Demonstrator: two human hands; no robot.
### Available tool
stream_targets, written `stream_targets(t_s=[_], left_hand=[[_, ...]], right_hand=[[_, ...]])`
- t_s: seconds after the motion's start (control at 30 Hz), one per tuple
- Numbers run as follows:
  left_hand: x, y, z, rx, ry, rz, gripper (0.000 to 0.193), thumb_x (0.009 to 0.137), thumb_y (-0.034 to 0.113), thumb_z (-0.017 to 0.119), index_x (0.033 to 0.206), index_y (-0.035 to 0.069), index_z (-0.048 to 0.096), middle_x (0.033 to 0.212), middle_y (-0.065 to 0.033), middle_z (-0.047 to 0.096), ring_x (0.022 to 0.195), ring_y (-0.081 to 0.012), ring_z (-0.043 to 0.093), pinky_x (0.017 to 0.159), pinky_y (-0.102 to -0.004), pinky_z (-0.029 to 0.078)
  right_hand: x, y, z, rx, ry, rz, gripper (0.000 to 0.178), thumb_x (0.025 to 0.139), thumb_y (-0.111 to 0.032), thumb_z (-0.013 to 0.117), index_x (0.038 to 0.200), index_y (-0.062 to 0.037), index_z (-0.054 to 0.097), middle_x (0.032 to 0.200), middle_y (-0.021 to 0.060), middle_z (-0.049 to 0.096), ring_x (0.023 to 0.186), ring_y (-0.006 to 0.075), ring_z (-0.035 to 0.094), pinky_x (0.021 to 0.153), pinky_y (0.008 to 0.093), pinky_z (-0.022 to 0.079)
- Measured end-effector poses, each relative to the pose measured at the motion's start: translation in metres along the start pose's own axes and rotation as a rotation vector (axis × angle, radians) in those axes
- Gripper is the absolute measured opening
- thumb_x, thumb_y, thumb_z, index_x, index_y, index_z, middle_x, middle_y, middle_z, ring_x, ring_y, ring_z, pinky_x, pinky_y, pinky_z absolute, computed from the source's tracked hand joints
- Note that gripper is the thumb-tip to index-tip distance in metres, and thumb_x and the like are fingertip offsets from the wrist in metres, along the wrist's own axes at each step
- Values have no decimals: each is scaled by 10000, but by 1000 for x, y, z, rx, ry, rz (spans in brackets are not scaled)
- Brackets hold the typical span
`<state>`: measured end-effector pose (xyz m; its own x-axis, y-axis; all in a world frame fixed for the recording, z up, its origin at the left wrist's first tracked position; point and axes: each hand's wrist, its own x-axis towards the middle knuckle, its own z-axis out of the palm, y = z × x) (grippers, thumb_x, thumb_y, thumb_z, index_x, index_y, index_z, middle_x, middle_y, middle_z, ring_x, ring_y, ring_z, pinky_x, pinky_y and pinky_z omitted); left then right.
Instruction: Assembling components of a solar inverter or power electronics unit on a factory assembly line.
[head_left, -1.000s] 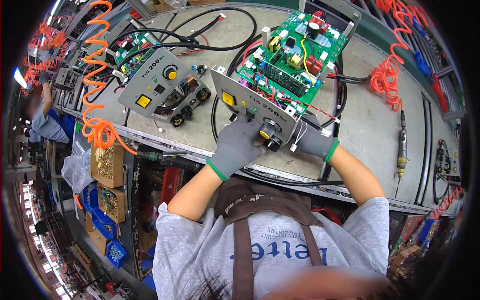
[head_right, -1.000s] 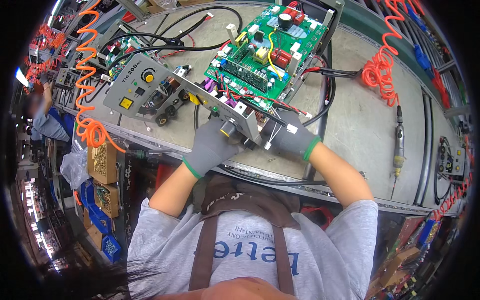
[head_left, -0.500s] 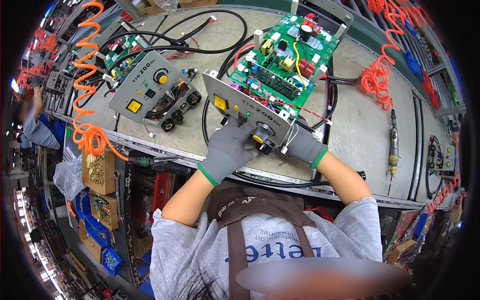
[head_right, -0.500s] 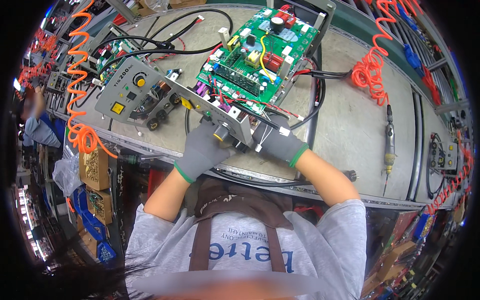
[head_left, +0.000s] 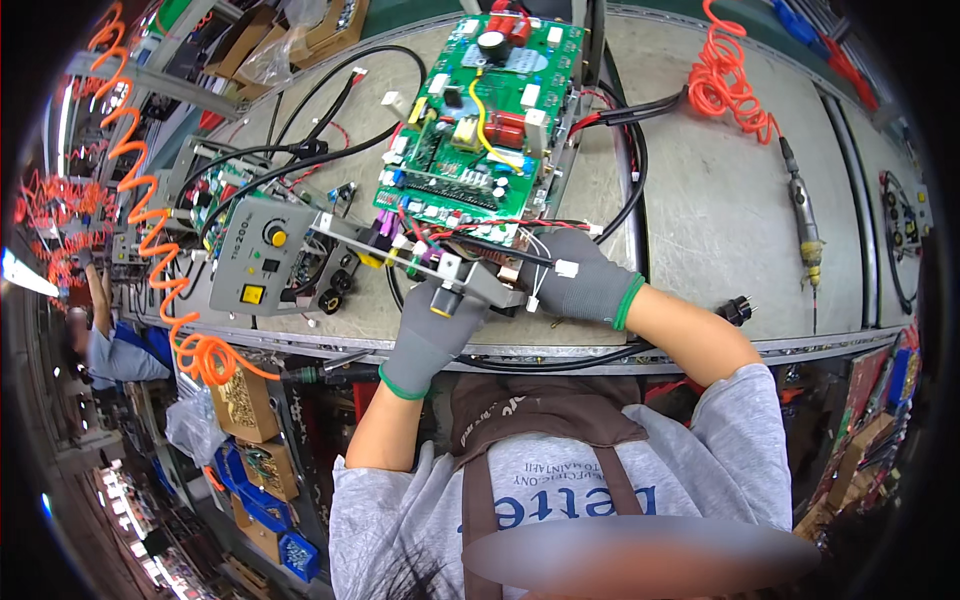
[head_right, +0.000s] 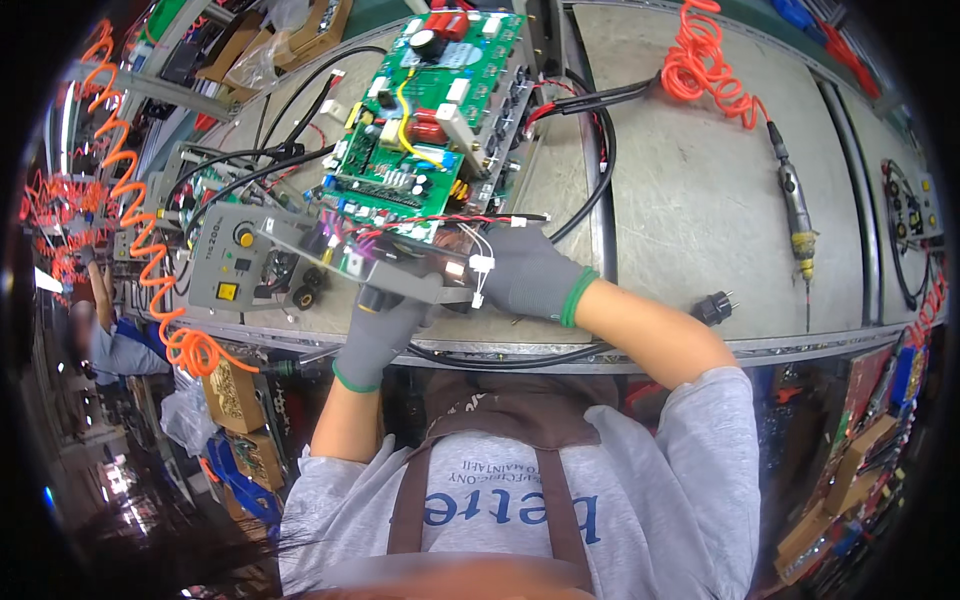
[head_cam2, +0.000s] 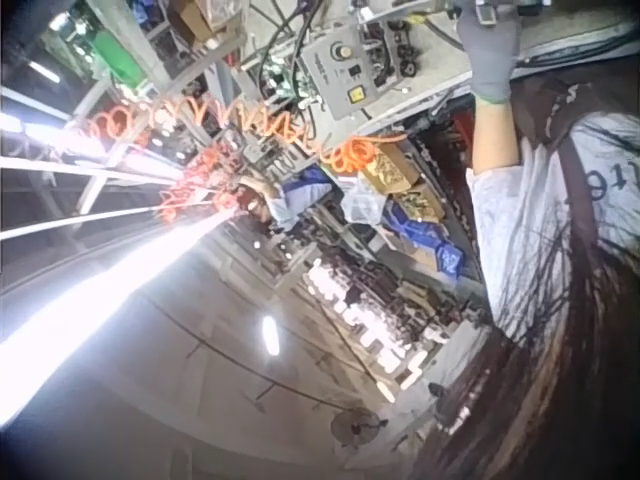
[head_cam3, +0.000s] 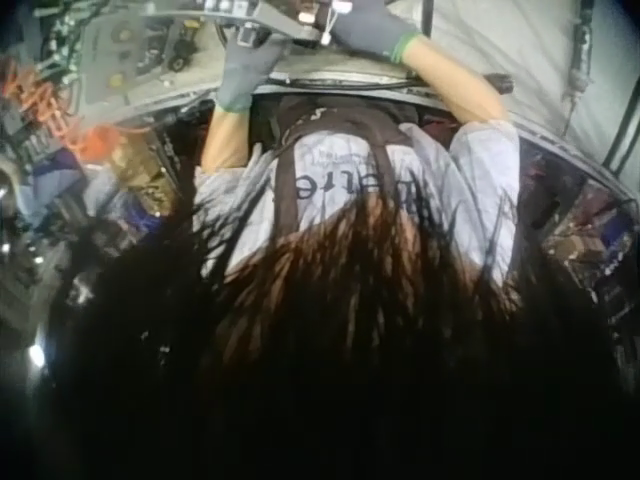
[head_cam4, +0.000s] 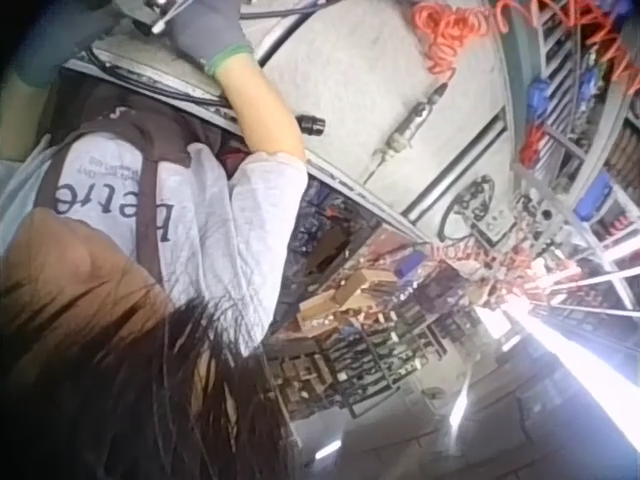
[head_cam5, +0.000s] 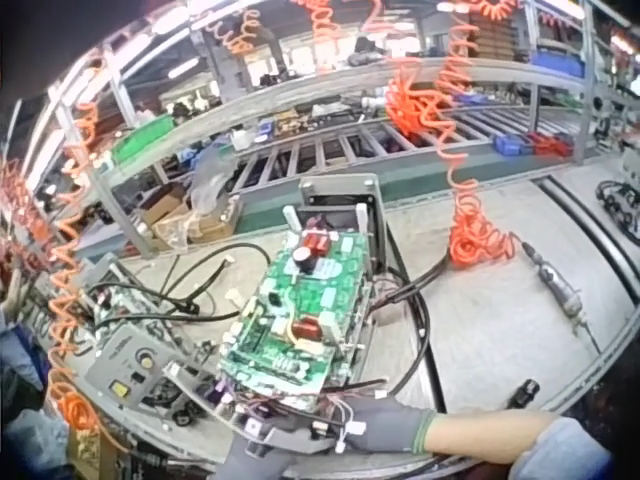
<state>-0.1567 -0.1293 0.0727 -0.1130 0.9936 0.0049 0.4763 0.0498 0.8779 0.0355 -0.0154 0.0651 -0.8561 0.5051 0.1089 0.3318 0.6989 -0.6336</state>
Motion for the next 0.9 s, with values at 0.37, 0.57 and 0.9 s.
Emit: stream_targets(t_s=[0.37,0.57,0.9], left_hand=[[19,43,8,-254,-160,-290,203,858,101,702,1044,18,704,1035,-77,695,948,-169,628,845,-327,505],[20,46,10,-269,-22,-512,418,786,4,743,1180,40,607,1127,-81,652,1011,-189,625,875,-350,518],[-6,2,-1,-133,-44,-289,407,900,177,639,1258,33,513,1155,-90,597,1003,-190,601,853,-336,514]], right_hand=[[-53,25,15,1425,110,516,230,927,-129,517,1130,-30,558,965,75,618,800,137,635,594,261,516],[-44,26,15,1453,13,407,366,934,-80,489,1297,-49,528,984,100,615,850,154,638,655,271,526],[-34,17,33,150,267,55,369,819,-141,573,1186,-102,578,1002,68,639,826,224,656,670,348,523]])
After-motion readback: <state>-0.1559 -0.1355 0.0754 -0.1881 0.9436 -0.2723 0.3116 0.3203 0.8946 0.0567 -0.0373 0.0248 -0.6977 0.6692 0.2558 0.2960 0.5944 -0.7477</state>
